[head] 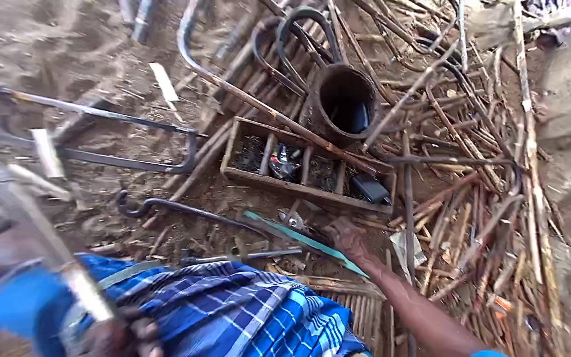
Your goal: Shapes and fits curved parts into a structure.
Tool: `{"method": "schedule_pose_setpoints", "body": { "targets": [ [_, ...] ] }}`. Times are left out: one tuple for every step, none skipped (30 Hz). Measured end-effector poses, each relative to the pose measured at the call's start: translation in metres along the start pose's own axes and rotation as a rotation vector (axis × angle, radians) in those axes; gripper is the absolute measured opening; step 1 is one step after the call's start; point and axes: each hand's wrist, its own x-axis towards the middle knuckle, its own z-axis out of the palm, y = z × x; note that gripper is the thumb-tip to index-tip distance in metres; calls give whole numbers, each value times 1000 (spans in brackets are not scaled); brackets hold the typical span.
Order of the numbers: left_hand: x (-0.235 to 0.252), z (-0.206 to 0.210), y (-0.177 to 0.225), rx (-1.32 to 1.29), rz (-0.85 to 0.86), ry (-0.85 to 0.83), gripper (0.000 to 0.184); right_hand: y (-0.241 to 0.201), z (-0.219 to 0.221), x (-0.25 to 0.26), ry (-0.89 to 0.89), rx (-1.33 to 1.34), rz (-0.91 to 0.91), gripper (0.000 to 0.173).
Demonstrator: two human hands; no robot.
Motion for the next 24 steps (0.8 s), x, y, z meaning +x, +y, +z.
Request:
{"method": "schedule_pose_setpoints", "body": {
  "targets": [
    [5,11,1,36,-27,77,34,-2,1,16,25,-129,27,32],
    [9,20,-1,60,-38,159,31,-7,2,28,-9,-248,73,37],
    [13,28,-3,89,-53,236,27,-16,1,36,-92,-341,127,39],
    [19,31,-5,127,-69,292,25,-24,2,42,-168,-413,157,37],
    [25,32,-6,164,-86,328,26,-28,6,46,-204,-480,157,34],
    [32,31,-6,201,-108,337,27,-25,11,49,-208,-525,149,34],
    [38,30,-6,230,-126,335,29,-20,15,51,-195,-536,138,36],
    [44,30,-6,248,-139,332,30,-17,15,52,-192,-525,133,42],
    [47,32,-5,267,-152,327,30,-16,14,51,-192,-490,126,51],
    [49,33,-5,293,-158,324,30,-19,10,47,-178,-417,111,57],
    [50,35,-5,331,-164,321,30,-29,3,42,-168,-328,95,58],
    [52,37,-4,386,-176,319,32,-44,-6,39,-157,-232,52,55],
    [54,37,-5,457,-190,323,33,-63,-15,37,-137,-146,-23,51],
    [56,37,-8,524,-206,329,36,-85,-24,37,-121,-79,-126,46],
    [57,35,-12,579,-212,335,37,-112,-34,40,-115,-45,-244,42],
    [58,33,-16,619,-213,335,39,-140,-43,44,-133,-49,-329,41],
    [59,30,-19,643,-222,334,40,-170,-51,50,-177,-81,-385,41],
    [59,27,-19,659,-225,331,40,-197,-56,57,-212,-132,-443,40],
    [57,23,-17,663,-227,327,39,-223,-57,63,-241,-194,-487,38],
    [54,21,-15,665,-233,328,39,-247,-54,65,-269,-257,-498,37],
    [51,19,-12,670,-240,333,38,-268,-49,65,-288,-278,-492,35],
    [48,18,-10,677,-243,337,38,-284,-43,61,-295,-260,-477,31],
    [46,17,-9,676,-241,337,39,-298,-37,56,-288,-256,-462,26],
    [45,15,-8,668,-235,330,40,-308,-31,52,-276,-271,-452,23]
  ]
}}
